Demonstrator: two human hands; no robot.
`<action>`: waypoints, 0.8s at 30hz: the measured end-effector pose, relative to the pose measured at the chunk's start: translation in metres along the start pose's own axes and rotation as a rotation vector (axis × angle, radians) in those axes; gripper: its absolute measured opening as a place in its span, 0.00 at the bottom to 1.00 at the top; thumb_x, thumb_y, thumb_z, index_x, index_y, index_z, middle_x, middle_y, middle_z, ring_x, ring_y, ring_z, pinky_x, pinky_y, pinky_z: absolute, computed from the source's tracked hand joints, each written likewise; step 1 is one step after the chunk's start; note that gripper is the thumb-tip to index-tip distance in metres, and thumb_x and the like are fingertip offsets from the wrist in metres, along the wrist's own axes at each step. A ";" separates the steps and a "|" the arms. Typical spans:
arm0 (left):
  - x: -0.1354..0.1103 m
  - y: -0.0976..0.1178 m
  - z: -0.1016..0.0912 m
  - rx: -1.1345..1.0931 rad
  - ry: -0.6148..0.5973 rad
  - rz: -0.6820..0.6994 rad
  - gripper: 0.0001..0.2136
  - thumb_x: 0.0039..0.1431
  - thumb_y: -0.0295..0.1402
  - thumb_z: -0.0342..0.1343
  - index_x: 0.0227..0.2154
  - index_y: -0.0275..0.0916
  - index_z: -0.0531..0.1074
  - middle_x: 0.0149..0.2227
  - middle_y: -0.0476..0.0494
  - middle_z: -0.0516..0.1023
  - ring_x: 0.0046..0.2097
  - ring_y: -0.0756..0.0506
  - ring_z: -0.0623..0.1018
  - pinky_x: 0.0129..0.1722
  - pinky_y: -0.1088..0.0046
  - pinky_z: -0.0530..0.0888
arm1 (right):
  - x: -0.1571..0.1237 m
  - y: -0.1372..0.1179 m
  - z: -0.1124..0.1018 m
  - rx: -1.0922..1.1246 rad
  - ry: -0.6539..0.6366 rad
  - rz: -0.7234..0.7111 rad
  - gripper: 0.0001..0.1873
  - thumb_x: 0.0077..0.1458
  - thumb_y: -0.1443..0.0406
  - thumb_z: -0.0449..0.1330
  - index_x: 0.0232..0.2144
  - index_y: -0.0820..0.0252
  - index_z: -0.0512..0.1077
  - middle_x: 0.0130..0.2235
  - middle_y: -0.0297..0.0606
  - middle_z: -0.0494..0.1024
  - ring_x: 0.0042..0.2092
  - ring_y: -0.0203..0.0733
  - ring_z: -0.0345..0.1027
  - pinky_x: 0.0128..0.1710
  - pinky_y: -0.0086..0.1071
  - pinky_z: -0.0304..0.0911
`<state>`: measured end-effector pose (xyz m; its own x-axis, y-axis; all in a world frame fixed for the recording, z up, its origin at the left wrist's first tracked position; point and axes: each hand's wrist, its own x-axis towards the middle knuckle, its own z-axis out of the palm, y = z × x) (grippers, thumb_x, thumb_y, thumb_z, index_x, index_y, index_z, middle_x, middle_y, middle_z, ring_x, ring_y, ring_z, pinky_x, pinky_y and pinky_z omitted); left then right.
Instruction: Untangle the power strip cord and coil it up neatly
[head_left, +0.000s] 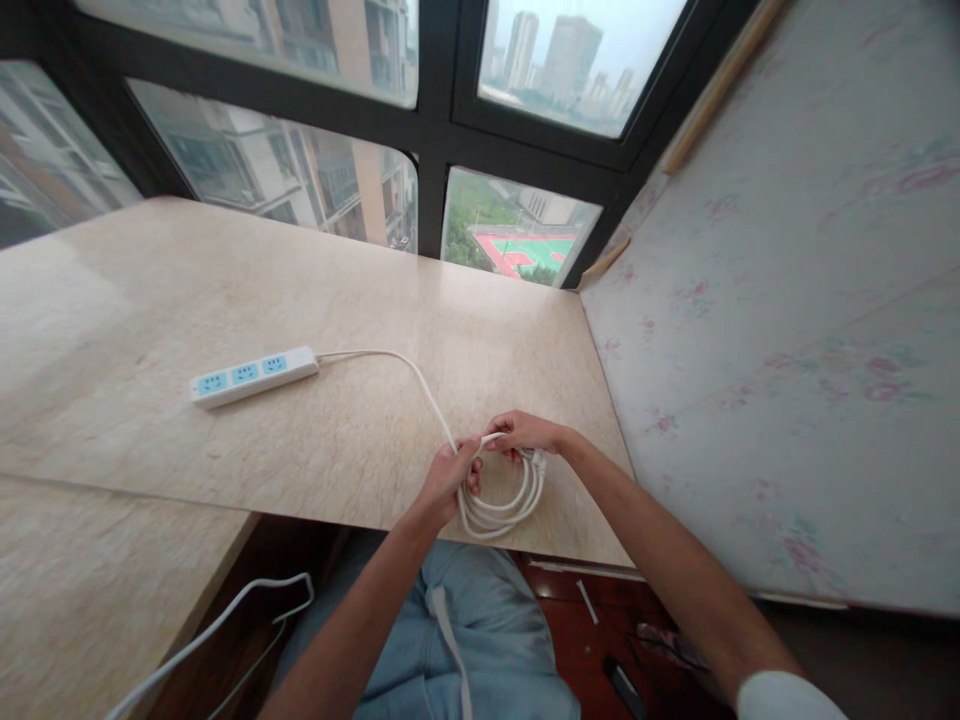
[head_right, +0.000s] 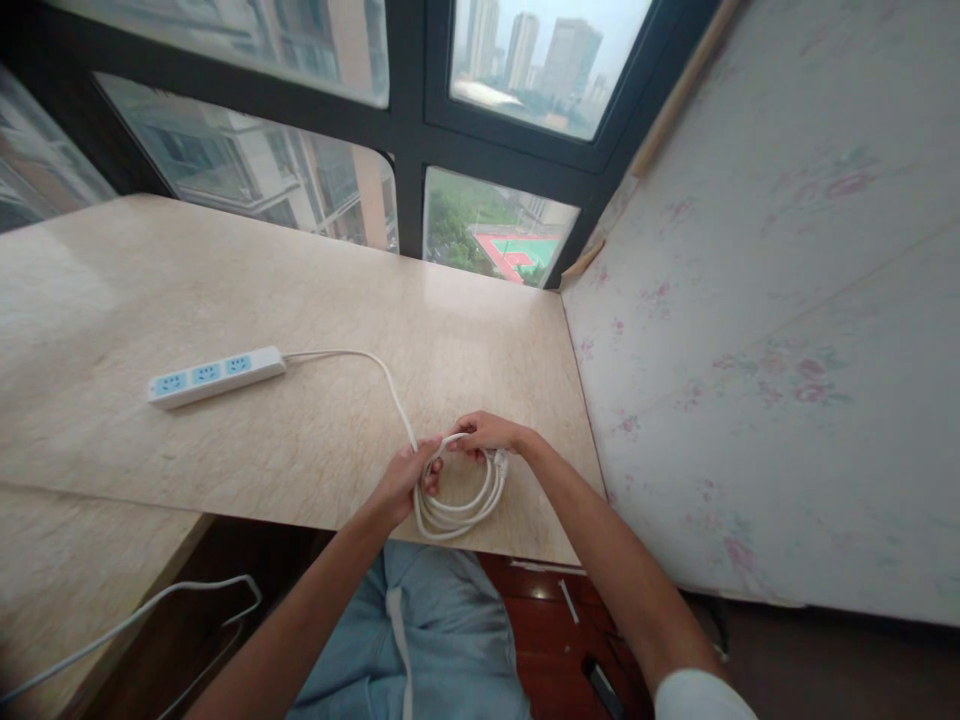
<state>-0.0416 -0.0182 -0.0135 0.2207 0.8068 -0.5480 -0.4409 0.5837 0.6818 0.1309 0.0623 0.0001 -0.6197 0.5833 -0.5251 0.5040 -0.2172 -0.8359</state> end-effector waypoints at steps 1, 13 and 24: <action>-0.001 -0.002 0.001 -0.028 0.016 0.001 0.17 0.49 0.44 0.62 0.32 0.37 0.64 0.19 0.56 0.65 0.15 0.57 0.60 0.15 0.80 0.60 | 0.001 0.001 0.001 0.043 0.014 -0.020 0.22 0.47 0.56 0.66 0.41 0.65 0.72 0.27 0.33 0.73 0.26 0.32 0.67 0.26 0.25 0.63; -0.002 -0.008 -0.001 -0.162 0.124 0.054 0.18 0.50 0.43 0.61 0.33 0.30 0.69 0.17 0.58 0.62 0.15 0.58 0.59 0.15 0.81 0.59 | -0.049 0.045 0.018 0.023 1.095 -0.119 0.28 0.46 0.49 0.62 0.43 0.63 0.69 0.45 0.47 0.74 0.44 0.45 0.70 0.47 0.41 0.65; 0.000 -0.009 -0.010 -0.150 0.069 -0.018 0.08 0.57 0.33 0.58 0.31 0.31 0.70 0.20 0.50 0.70 0.18 0.54 0.69 0.18 0.78 0.68 | -0.074 0.055 0.071 -0.140 0.977 0.065 0.22 0.46 0.61 0.62 0.45 0.61 0.72 0.32 0.38 0.77 0.32 0.42 0.70 0.38 0.37 0.66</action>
<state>-0.0466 -0.0245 -0.0241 0.1718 0.7848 -0.5954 -0.5633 0.5741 0.5942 0.1619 -0.0486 -0.0181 0.1491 0.9767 -0.1541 0.6255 -0.2138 -0.7504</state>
